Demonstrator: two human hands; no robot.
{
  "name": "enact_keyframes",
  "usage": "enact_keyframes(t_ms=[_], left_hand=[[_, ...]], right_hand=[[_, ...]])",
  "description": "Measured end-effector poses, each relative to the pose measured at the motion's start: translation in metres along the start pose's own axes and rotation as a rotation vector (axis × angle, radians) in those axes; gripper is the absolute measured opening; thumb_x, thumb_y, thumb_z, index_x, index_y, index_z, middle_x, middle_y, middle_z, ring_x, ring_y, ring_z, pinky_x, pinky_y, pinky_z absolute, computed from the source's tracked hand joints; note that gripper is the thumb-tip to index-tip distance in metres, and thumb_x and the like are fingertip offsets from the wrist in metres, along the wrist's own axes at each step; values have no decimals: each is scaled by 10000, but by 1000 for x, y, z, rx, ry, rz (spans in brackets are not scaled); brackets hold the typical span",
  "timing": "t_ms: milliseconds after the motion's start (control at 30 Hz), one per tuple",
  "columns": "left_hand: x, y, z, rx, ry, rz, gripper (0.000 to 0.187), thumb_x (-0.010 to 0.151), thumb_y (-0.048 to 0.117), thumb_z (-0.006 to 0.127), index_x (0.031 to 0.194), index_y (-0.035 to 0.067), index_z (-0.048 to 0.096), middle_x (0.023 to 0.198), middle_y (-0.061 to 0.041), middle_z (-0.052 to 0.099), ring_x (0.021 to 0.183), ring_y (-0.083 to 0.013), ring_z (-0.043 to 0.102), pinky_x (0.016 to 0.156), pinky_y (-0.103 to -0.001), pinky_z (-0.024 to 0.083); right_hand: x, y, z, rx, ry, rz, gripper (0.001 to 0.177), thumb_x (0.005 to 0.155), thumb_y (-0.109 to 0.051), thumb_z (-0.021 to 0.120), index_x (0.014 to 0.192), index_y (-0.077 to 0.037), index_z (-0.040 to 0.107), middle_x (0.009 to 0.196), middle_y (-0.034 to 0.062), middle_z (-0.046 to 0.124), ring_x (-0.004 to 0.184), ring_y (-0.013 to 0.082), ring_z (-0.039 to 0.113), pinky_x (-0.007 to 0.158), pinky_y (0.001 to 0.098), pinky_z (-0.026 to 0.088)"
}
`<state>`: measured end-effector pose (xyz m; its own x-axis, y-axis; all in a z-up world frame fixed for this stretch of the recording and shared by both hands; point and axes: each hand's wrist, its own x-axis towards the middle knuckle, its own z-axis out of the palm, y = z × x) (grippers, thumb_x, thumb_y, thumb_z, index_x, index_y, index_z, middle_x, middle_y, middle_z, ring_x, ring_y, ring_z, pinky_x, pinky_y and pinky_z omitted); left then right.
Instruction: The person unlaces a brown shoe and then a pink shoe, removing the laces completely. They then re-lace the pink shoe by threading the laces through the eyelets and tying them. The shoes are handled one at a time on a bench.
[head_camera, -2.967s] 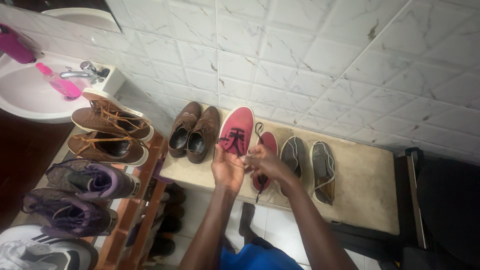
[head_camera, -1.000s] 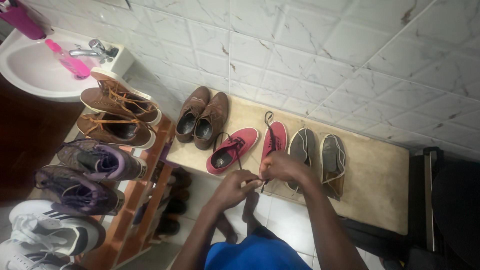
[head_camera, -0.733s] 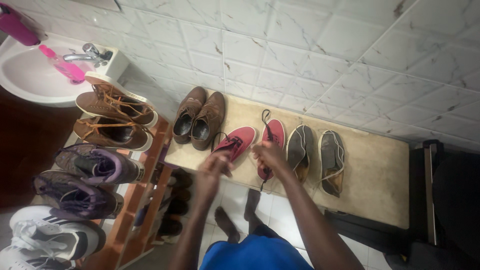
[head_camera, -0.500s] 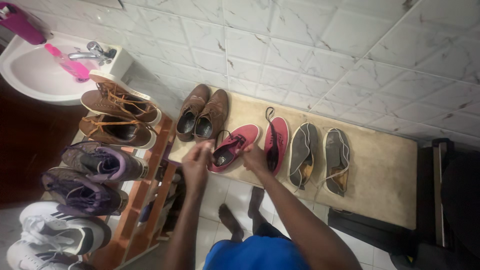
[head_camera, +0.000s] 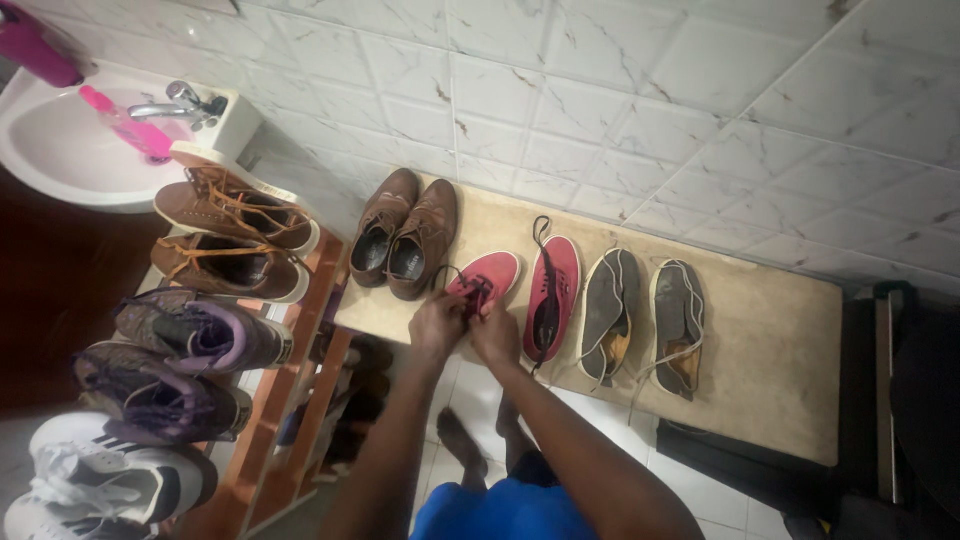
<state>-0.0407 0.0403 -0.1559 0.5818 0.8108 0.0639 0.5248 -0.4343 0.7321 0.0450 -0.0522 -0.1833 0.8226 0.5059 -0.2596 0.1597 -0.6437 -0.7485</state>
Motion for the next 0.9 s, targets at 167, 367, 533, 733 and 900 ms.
enact_keyframes(t_ms=[167, 367, 533, 733, 900], left_hand=[[0, 2, 18, 33, -19, 88, 127, 886, 199, 654, 902, 178, 778, 1009, -57, 705, 871, -337, 700, 741, -469, 548], [-5, 9, 14, 14, 3, 50, 119, 878, 203, 648, 871, 173, 763, 986, -45, 710, 855, -322, 705, 728, -458, 554], [-1, 22, 15, 38, 82, -61, 114, 868, 189, 662, 839, 155, 766, 956, -46, 717, 822, -341, 695, 714, -471, 538], [-5, 33, 11, -6, 147, -131, 142, 881, 187, 625, 844, 154, 759, 968, -36, 732, 842, -334, 702, 746, -468, 548], [-1, 34, 4, -17, 92, -98, 134, 866, 208, 644, 858, 165, 772, 969, -45, 727, 857, -337, 696, 750, -474, 545]], right_hand=[[6, 3, 8, 26, 141, 12, 231, 800, -133, 711, 1008, -55, 647, 854, 173, 740, 839, 376, 719, 774, 476, 545], [7, 5, -2, 246, 10, 1, 268, 820, -81, 685, 1079, -28, 635, 807, 140, 737, 697, 270, 741, 624, 379, 578], [11, 2, -6, 364, -24, -57, 263, 845, -33, 666, 1102, -4, 618, 826, 116, 729, 655, 186, 709, 547, 333, 579], [16, 2, -8, 411, -53, -12, 282, 847, -23, 673, 1121, 17, 626, 830, 125, 725, 625, 185, 701, 509, 335, 583], [12, -10, -13, 431, -67, 28, 278, 860, -27, 659, 1130, 28, 619, 823, 122, 730, 595, 192, 703, 477, 327, 574]])
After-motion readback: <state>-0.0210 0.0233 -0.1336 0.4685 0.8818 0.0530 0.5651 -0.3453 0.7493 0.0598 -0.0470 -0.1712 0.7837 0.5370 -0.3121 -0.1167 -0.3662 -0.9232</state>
